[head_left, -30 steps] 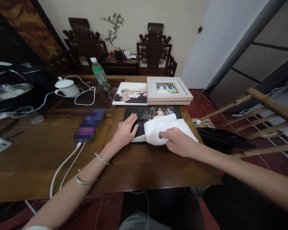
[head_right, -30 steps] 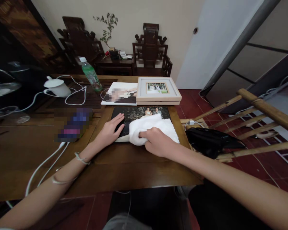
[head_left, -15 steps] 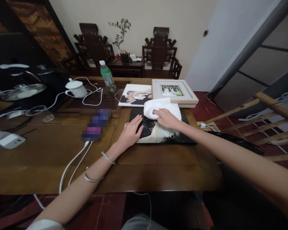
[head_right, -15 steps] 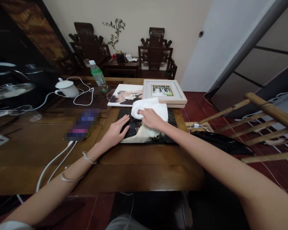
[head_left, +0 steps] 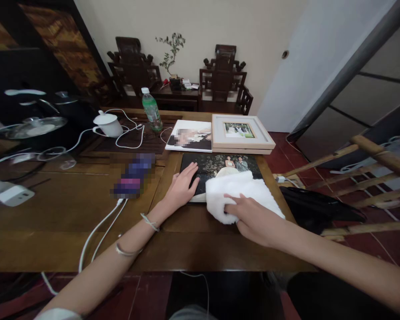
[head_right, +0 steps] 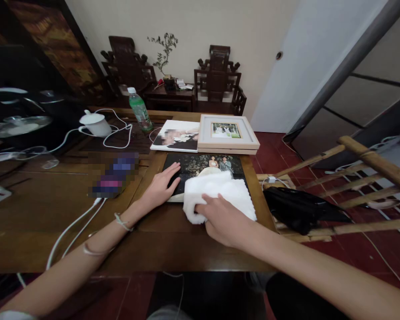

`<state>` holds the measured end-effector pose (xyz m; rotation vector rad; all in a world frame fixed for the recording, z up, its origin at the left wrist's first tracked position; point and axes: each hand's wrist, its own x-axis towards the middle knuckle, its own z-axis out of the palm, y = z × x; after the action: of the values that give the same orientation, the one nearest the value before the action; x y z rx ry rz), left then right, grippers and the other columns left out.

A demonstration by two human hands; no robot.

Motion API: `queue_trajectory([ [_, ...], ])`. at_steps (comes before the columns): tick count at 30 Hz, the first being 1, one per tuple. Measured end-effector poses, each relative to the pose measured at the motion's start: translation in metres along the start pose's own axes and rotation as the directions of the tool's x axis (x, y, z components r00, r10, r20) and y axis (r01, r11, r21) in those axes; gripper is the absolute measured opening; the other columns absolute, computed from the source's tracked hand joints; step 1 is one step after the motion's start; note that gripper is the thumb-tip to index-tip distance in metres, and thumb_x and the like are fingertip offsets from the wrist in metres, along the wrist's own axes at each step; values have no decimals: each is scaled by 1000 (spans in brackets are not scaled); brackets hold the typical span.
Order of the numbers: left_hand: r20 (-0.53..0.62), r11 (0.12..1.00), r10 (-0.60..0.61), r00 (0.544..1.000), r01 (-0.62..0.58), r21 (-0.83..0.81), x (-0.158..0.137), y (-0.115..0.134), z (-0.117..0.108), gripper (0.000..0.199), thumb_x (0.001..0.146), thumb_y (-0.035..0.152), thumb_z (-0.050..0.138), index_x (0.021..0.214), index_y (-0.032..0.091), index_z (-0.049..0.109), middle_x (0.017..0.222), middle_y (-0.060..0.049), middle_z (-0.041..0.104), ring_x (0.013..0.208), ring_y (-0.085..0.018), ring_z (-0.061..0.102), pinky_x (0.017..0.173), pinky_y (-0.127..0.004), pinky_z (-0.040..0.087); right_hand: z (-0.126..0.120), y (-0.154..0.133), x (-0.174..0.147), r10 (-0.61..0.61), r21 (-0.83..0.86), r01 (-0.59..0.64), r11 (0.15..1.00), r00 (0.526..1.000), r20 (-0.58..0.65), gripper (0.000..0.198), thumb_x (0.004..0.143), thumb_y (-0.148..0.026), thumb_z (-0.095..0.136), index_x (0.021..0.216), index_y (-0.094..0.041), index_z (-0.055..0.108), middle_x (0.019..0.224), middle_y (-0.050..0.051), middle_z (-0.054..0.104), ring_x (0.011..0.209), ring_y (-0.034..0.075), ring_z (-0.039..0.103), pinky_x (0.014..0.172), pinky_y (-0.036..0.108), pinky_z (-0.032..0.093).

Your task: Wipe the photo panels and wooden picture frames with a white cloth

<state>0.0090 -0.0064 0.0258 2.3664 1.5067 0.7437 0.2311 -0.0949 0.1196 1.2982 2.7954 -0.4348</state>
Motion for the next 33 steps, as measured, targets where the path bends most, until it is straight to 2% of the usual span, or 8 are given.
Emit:
queue_trajectory([
  [4,-13,1000,6,1000,-6,3,0,0,1,42,93,27,40,133,16,46,146,-11,42,138,-21,34,110,-47,33,-10,7,5,24,-24,-24,999,1000,15,34,66,0,41,84,-17,63,78,8,64,74,20,57,67,29,37],
  [7,-26,1000,11,1000,-11,-3,0,-1,2,41,93,27,41,132,17,47,146,-12,43,137,-23,36,109,-49,33,-14,25,30,10,-64,-12,998,999,-38,31,68,-1,42,83,-17,63,75,7,63,72,19,55,65,28,35],
  [13,-94,992,31,995,-43,-118,0,-2,1,44,94,32,40,136,17,44,146,-13,42,136,-25,38,109,-50,32,-10,47,87,19,-127,-38,991,989,-148,37,74,-3,39,101,-13,62,103,15,64,94,25,59,78,35,42],
  [17,-258,951,40,965,-116,-287,1,1,-7,47,98,35,33,139,16,41,148,-12,39,137,-22,36,114,-43,28,2,35,108,-8,-149,-18,989,985,-173,50,73,1,38,116,-15,58,141,17,44,132,36,34,97,59,34],
  [20,-338,916,-6,941,-131,-379,2,4,-13,48,99,38,29,137,13,45,144,-13,45,134,-20,40,114,-40,28,9,20,110,-123,-133,109,985,988,-97,49,72,2,39,113,-16,60,148,13,38,138,38,23,99,68,26],
  [24,-392,889,-112,913,-84,-450,3,5,-16,52,99,40,24,132,9,51,139,-15,50,131,-21,44,112,-41,31,10,0,92,-314,-90,313,945,949,9,43,71,3,41,102,-16,63,137,14,51,138,34,26,103,66,24],
  [29,-329,923,-75,941,-59,-381,3,4,-12,47,98,37,28,131,13,52,137,-13,53,129,-21,48,111,-42,34,-8,-9,56,-281,29,280,960,952,121,37,68,1,42,91,-17,64,105,13,67,100,26,60,89,44,42],
  [33,-117,976,6,993,-32,-217,0,4,-5,46,95,34,39,138,16,44,143,-12,46,135,-24,39,111,-48,32,-27,9,42,-101,86,89,992,983,151,28,64,-1,41,76,-17,61,67,6,61,66,18,55,59,26,38],
])
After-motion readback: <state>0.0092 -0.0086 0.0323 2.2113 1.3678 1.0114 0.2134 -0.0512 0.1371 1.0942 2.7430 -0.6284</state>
